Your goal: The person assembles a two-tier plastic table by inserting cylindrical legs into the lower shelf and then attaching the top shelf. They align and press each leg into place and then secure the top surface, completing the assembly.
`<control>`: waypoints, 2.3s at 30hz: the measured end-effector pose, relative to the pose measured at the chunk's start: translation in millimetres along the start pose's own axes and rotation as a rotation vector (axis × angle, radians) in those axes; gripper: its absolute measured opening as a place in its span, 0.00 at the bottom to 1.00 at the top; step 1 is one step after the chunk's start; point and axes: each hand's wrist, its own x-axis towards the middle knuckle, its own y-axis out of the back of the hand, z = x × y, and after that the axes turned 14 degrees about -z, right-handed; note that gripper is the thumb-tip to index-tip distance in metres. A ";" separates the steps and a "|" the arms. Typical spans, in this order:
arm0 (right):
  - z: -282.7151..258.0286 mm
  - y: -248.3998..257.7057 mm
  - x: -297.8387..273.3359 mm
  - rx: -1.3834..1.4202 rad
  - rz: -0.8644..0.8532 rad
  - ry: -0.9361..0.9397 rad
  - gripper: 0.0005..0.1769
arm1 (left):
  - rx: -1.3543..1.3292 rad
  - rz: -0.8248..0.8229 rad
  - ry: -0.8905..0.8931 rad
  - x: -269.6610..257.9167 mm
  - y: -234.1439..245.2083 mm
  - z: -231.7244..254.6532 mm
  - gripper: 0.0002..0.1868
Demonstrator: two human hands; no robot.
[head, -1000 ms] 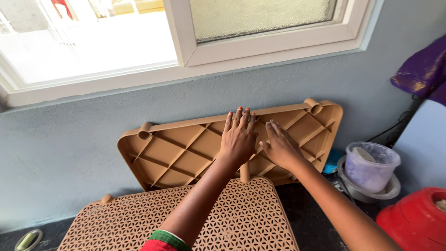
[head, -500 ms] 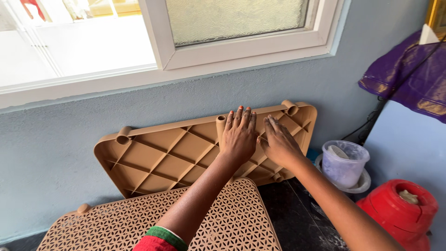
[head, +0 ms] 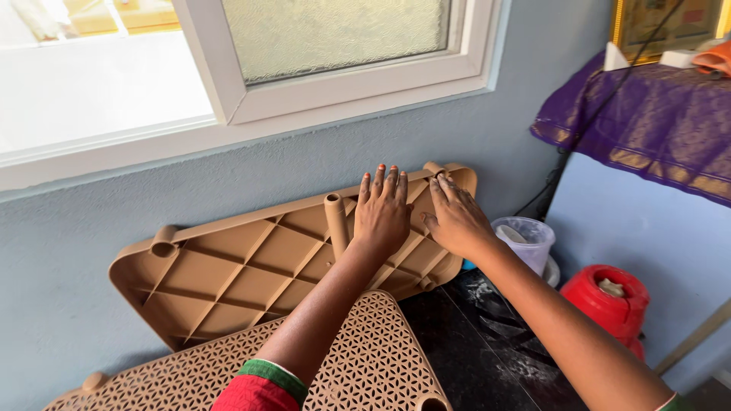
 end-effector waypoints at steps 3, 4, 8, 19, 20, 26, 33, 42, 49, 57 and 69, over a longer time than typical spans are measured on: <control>-1.9 7.5 -7.7 -0.016 0.013 -0.021 0.45 | -0.003 -0.009 -0.012 0.7 5.2 0.8 0.35; -4.1 9.6 -9.5 -0.013 -0.001 -0.039 0.45 | -0.003 -0.007 -0.017 0.3 7.1 0.9 0.36; -9.4 19.0 -16.7 -0.025 -0.033 -0.100 0.45 | 0.008 -0.005 -0.018 1.5 15.1 3.9 0.36; -22.4 41.7 -51.9 -0.095 -0.016 -0.180 0.43 | -0.021 0.038 -0.095 -14.8 38.9 16.9 0.34; -23.4 43.4 -55.2 -0.091 -0.016 -0.187 0.43 | -0.029 0.043 -0.105 -16.3 40.3 18.7 0.34; -28.8 47.7 -77.3 -0.068 -0.030 -0.268 0.42 | -0.087 0.073 -0.169 -24.3 44.0 33.1 0.35; -30.4 51.5 -97.5 -0.081 -0.036 -0.368 0.41 | -0.080 0.086 -0.242 -29.0 50.1 57.9 0.34; -24.5 55.6 -120.4 -0.088 -0.028 -0.432 0.40 | -0.087 0.075 -0.308 -31.5 54.8 79.4 0.34; -10.7 65.7 -135.7 -0.105 0.003 -0.452 0.40 | -0.122 0.087 -0.336 -24.7 56.3 100.4 0.34; 6.1 71.7 -161.3 -0.115 0.007 -0.473 0.39 | -0.138 0.089 -0.364 -28.5 66.7 130.5 0.33; 11.5 97.7 -222.6 -0.079 -0.029 -0.546 0.39 | -0.099 0.062 -0.400 -50.0 91.1 180.0 0.33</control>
